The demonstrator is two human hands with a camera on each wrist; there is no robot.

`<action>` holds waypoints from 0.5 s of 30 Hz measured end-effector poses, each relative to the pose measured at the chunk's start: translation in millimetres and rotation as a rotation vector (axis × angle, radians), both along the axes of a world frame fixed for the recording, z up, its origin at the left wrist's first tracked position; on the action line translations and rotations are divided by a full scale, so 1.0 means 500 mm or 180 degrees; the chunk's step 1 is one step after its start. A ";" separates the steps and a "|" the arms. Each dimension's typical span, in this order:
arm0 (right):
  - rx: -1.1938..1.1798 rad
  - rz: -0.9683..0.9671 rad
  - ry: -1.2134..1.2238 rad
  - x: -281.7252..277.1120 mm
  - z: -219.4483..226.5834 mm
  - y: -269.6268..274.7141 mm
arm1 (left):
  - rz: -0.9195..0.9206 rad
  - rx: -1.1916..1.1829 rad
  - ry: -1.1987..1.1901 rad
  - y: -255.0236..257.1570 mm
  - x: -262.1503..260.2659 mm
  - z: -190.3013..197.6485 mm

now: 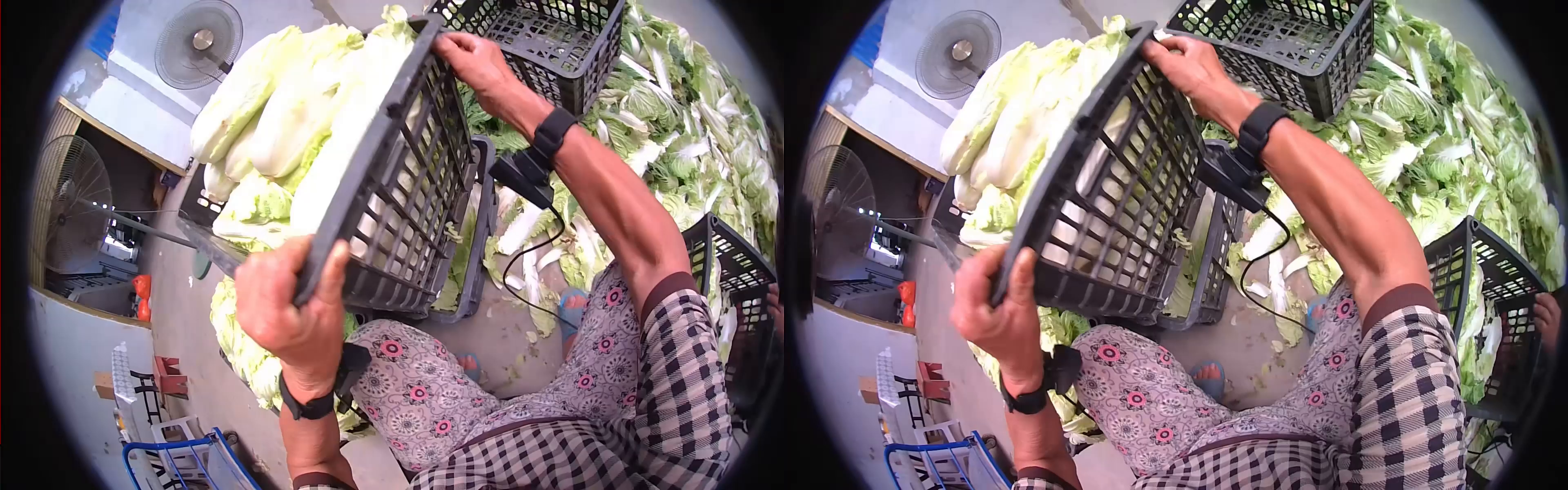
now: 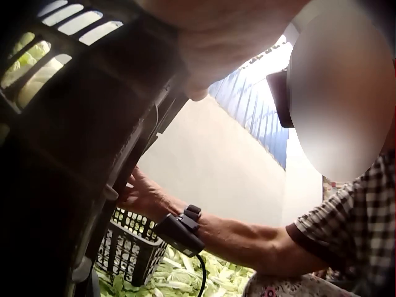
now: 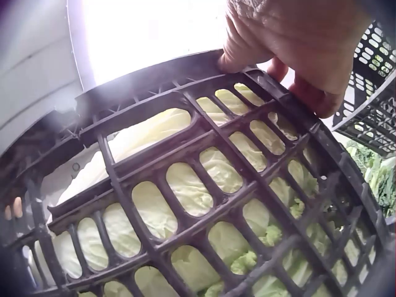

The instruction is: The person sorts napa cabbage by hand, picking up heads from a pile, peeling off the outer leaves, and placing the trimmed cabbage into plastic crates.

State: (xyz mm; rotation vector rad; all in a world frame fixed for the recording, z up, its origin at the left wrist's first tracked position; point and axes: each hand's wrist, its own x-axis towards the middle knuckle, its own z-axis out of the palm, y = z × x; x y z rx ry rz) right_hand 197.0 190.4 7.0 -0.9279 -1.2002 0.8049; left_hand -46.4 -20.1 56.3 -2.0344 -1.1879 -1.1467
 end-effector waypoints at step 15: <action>0.0345 -0.0248 0.0508 0.026 -0.048 0.026 | -0.0374 -0.0009 0.0157 -0.013 0.069 -0.025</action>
